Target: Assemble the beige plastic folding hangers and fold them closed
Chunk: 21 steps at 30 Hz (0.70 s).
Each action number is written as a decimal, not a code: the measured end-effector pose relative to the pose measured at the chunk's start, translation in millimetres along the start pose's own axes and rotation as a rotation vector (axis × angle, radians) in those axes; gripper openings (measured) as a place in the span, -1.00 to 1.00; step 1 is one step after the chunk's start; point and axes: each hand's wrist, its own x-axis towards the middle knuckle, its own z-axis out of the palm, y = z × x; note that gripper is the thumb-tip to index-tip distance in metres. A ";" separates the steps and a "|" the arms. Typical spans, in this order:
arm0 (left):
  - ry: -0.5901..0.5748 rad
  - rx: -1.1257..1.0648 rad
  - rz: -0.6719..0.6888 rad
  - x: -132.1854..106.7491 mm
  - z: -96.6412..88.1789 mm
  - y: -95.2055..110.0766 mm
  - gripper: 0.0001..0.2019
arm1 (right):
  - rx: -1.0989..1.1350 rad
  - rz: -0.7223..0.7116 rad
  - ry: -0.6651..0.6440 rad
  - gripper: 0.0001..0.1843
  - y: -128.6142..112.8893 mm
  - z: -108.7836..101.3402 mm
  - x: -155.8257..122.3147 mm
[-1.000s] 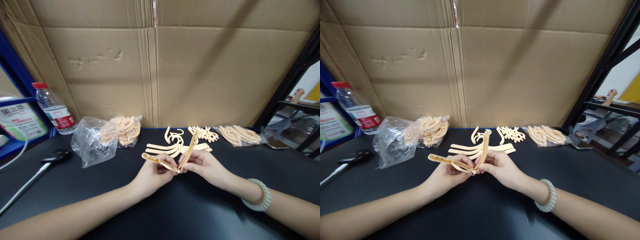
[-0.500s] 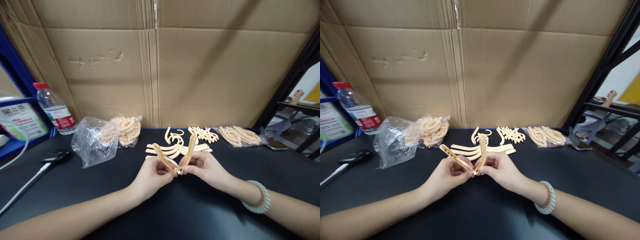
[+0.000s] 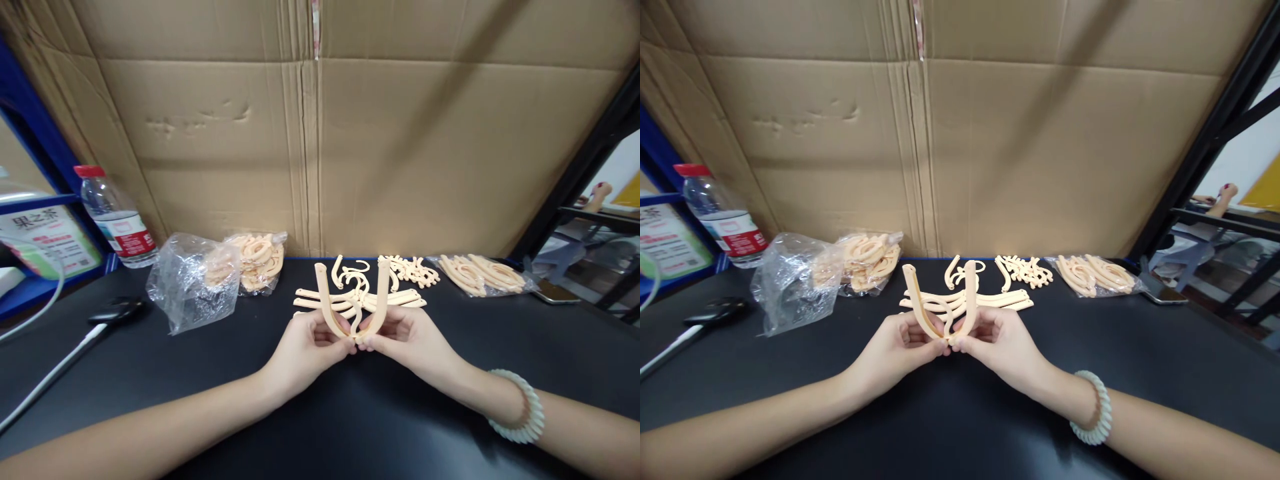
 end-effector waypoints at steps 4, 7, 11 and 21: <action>0.023 -0.040 -0.007 1.2 -0.1 0.7 -0.84 | 0.006 -0.013 0.013 -0.89 1.8 0.8 2.2; 0.047 -0.062 -0.027 1.3 1.2 1.8 -0.80 | -0.020 -0.017 0.069 -0.84 0.9 1.0 2.5; 0.106 -0.089 -0.030 0.4 3.2 4.5 -0.76 | -0.010 -0.048 0.235 -0.81 -4.2 -3.7 3.1; 0.415 0.032 0.194 2.0 -6.1 -3.1 -0.55 | -0.120 -0.156 0.757 -0.77 4.6 -33.3 14.4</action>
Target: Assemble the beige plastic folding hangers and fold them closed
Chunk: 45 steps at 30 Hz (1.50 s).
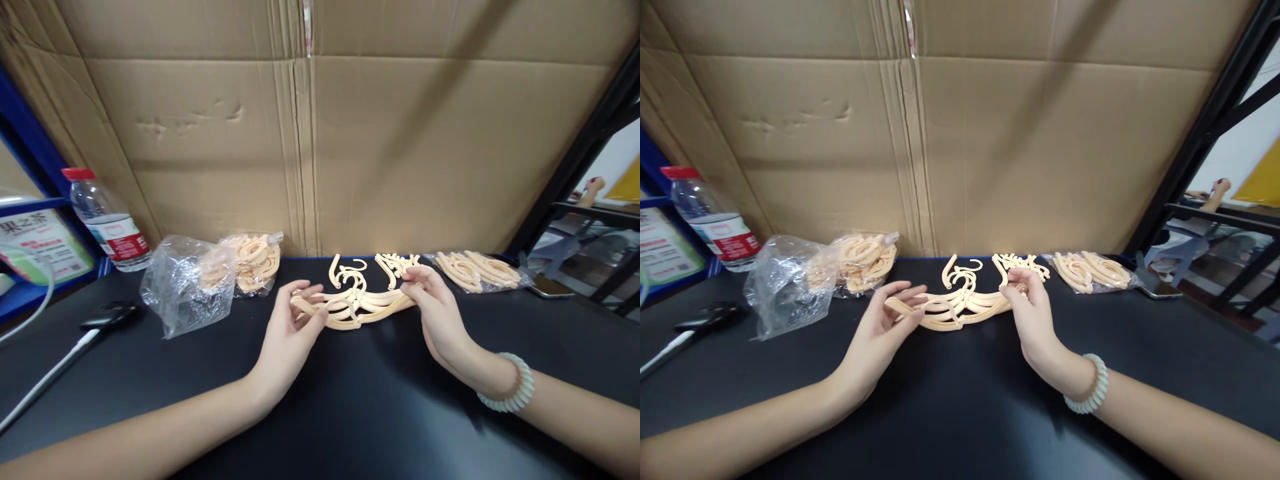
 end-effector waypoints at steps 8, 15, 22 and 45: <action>0.026 0.439 0.342 -5.5 -5.3 6.7 -0.63 | -0.397 -0.349 -0.330 -0.87 -8.1 -3.5 -6.8; -0.451 0.723 0.583 -17.8 1.9 12.6 -0.79 | -0.684 -0.606 -0.642 -0.87 -7.4 2.2 -15.9; -0.594 0.904 0.576 -21.4 4.3 12.9 -0.76 | -0.760 -0.616 -0.676 -0.86 -5.4 0.3 -14.0; -0.637 0.942 0.541 -20.9 4.3 13.2 -0.74 | -0.757 -0.752 -0.778 -0.79 -3.6 1.3 -15.7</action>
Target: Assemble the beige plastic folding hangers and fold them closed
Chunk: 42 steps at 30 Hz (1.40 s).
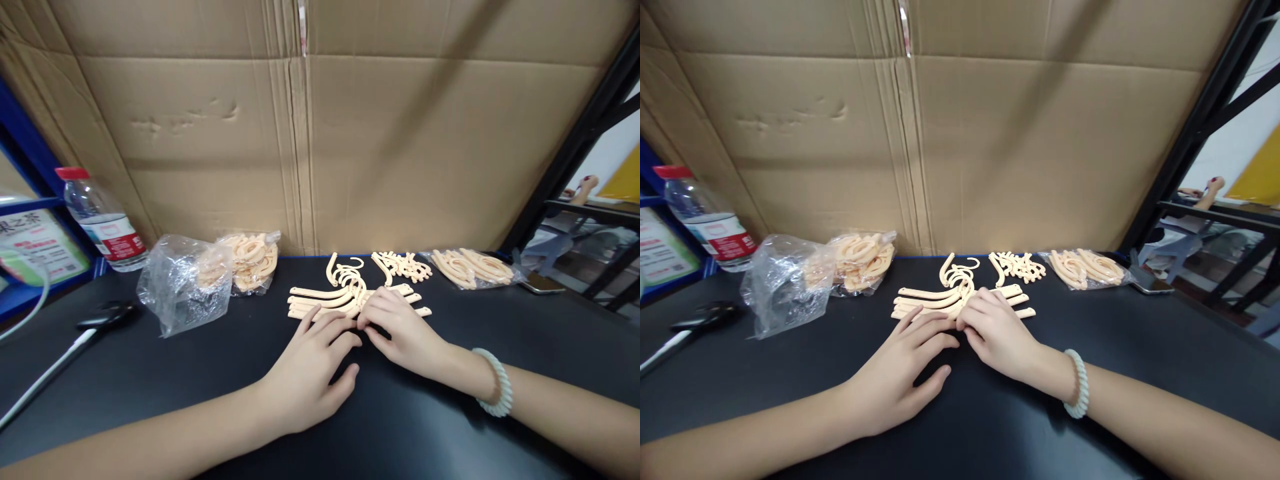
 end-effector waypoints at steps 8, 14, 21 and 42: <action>-0.001 0.008 0.016 1.3 -1.6 1.8 -0.78 | -0.015 -0.079 -0.062 -0.77 -4.3 0.7 -1.7; -0.018 0.000 0.008 1.7 -1.9 1.8 -0.77 | -0.100 -0.088 -0.065 -0.79 -6.1 -0.8 -1.3; -0.013 0.001 0.008 1.3 -1.1 2.0 -0.77 | -0.135 -0.051 -0.059 -0.81 -5.9 -1.4 -0.6; 0.009 0.007 0.009 0.2 1.5 -0.5 -0.78 | -0.096 -0.064 -0.037 -0.85 -6.6 0.2 -2.1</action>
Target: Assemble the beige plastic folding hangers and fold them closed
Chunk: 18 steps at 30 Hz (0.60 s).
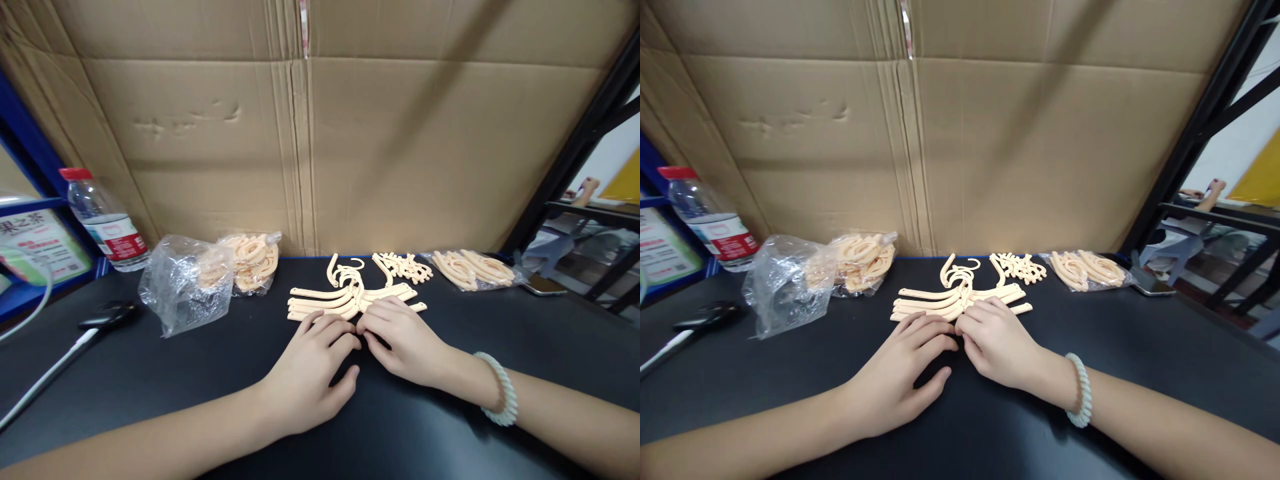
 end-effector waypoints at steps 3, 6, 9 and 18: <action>0.003 0.002 0.001 0.5 0.3 -0.4 -0.78 | 0.000 0.003 -0.007 -0.85 0.2 0.4 0.1; -0.001 0.003 -0.002 0.8 0.4 0.2 -0.78 | 0.000 0.001 -0.013 -0.85 0.2 0.3 0.2; 0.001 0.006 -0.005 0.9 -0.1 0.9 -0.79 | 0.003 -0.001 -0.012 -0.85 -0.1 -0.5 0.1; 0.023 0.000 0.001 0.5 0.5 0.9 -0.80 | 0.012 0.006 -0.008 -0.85 -1.5 -0.6 0.1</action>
